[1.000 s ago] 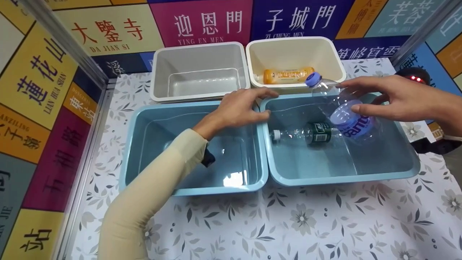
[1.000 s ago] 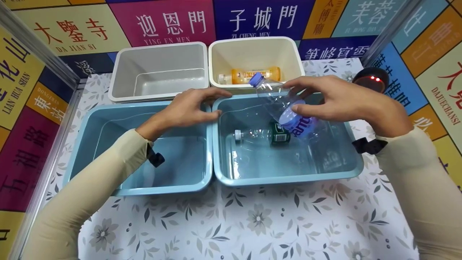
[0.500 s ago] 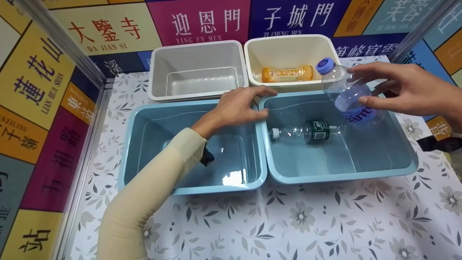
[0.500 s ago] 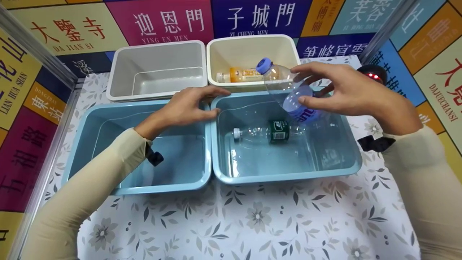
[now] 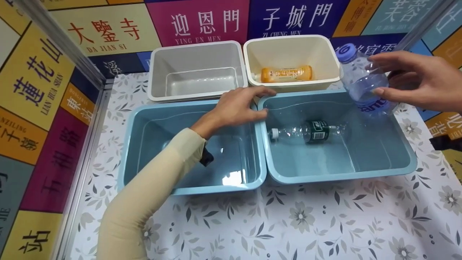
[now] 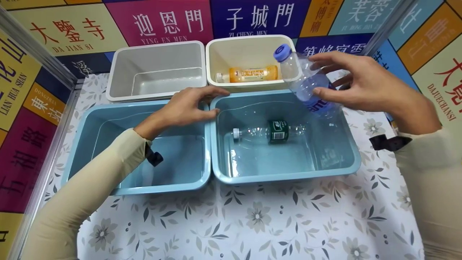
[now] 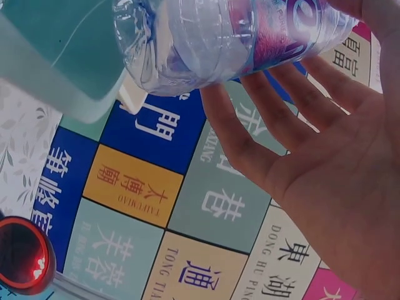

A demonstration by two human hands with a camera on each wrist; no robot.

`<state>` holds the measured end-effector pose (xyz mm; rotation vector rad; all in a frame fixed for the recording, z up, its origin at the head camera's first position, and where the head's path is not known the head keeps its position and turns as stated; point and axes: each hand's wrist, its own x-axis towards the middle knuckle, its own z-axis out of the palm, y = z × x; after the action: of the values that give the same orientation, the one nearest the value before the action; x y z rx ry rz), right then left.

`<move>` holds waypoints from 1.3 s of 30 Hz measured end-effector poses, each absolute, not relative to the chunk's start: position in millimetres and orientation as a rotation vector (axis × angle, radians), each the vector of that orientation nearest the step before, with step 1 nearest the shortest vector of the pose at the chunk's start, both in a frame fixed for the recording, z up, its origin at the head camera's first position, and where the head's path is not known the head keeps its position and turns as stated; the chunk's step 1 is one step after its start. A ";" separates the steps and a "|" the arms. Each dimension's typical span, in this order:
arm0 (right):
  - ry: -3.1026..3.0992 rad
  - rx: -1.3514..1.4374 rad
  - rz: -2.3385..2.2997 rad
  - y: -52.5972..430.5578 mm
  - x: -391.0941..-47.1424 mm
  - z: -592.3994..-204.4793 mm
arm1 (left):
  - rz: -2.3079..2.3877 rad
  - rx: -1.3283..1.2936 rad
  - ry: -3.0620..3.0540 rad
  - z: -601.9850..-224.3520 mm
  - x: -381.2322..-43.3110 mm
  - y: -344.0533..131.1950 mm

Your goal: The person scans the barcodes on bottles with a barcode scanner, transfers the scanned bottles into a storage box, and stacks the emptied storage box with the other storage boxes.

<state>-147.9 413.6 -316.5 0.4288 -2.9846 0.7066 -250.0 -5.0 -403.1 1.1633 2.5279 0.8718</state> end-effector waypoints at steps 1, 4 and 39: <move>-2.976 0.423 0.706 415.4 -148.2 -316.8 | 0.874 1.162 2.528 -403.4 -250.0 -5.1; -2.981 0.371 0.706 420.5 -148.4 -317.6 | 0.878 1.164 2.528 -403.9 -250.0 -5.2; -2.770 -0.099 0.809 479.4 -161.2 -353.9 | 0.890 1.177 2.508 -402.5 -250.1 -6.7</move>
<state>-161.2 479.4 -353.9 -0.0988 -2.7703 0.8088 -250.1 -6.7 -402.5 1.1770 2.5080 0.8904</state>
